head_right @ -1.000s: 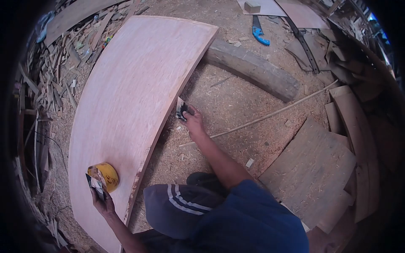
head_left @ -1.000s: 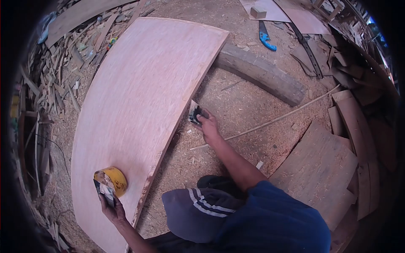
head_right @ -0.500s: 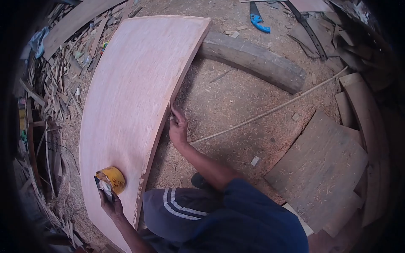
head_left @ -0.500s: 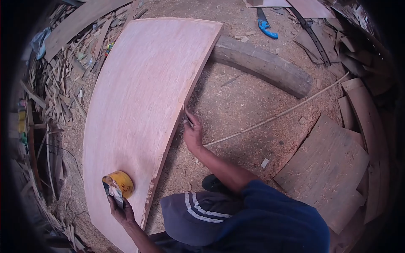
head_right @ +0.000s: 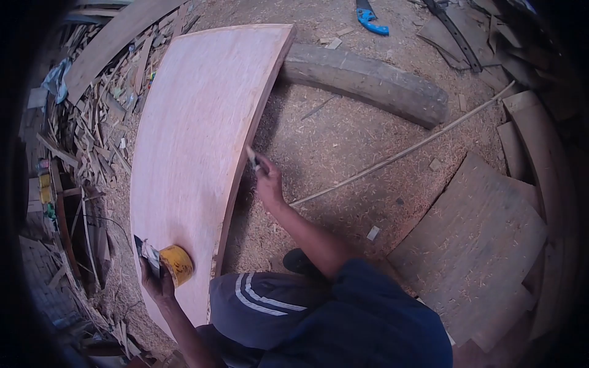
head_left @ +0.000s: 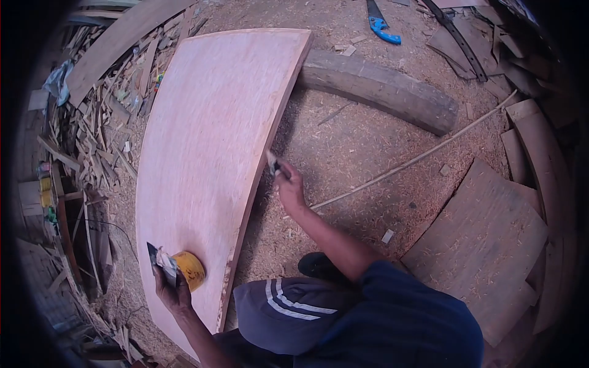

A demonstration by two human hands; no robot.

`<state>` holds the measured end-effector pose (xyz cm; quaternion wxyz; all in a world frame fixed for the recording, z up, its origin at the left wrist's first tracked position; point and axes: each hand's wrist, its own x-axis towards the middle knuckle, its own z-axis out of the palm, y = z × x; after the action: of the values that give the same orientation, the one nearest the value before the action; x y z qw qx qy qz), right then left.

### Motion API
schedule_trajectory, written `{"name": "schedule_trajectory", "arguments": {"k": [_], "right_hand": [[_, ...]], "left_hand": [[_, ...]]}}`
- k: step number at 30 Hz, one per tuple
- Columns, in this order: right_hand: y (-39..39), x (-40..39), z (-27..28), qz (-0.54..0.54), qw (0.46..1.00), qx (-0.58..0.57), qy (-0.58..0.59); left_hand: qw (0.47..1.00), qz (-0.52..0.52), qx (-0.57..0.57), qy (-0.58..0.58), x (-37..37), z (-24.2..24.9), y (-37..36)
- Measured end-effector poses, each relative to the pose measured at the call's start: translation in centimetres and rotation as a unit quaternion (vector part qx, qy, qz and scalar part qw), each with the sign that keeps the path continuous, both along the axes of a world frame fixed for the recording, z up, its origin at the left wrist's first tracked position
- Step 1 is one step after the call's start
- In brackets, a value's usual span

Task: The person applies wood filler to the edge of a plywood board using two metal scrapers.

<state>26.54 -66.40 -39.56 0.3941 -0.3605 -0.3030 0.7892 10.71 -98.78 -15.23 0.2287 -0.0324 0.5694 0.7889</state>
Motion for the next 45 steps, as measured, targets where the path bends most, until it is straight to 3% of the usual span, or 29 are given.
{"name": "schedule_trajectory", "arguments": {"k": [8,11,14,17,20,23,26,30,33,45], "right_hand": [[-0.9,-3.5,0.6,-0.108,0.969,0.166,-0.147],[-2.2,-2.0,-0.4,-0.066,0.970,0.190,-0.135],[0.0,-0.4,-1.0,-0.008,0.986,0.145,-0.076],[1.4,-2.3,-1.6,-0.077,0.989,0.100,-0.077],[0.0,-1.8,-0.8,-0.057,0.982,0.131,-0.120],[-1.8,-0.1,-3.1,0.068,0.984,0.145,-0.080],[-1.2,1.1,-4.4,0.123,0.991,-0.036,0.045],[3.7,1.8,-5.3,0.000,0.987,-0.125,0.096],[7.6,3.1,-2.2,-0.053,0.986,-0.124,0.095],[11.6,2.0,-1.2,-0.058,0.987,-0.135,0.064]], "left_hand": [[1.000,-0.007,0.015,0.017,2.2,1.7,2.3],[1.000,-0.019,0.023,0.005,2.4,1.8,2.7],[1.000,-0.024,0.014,0.003,2.1,1.6,2.5],[1.000,-0.002,0.001,0.012,2.6,1.8,3.6],[1.000,-0.008,-0.016,0.021,2.7,1.9,4.8],[0.999,-0.030,-0.022,0.025,2.0,0.9,5.2],[0.999,-0.039,-0.022,0.022,2.3,1.0,7.1],[0.999,-0.024,-0.036,0.033,3.1,0.9,8.5],[0.998,-0.044,-0.032,0.036,2.3,0.6,7.9],[0.999,-0.038,-0.017,0.010,0.8,-0.8,4.6]]}}
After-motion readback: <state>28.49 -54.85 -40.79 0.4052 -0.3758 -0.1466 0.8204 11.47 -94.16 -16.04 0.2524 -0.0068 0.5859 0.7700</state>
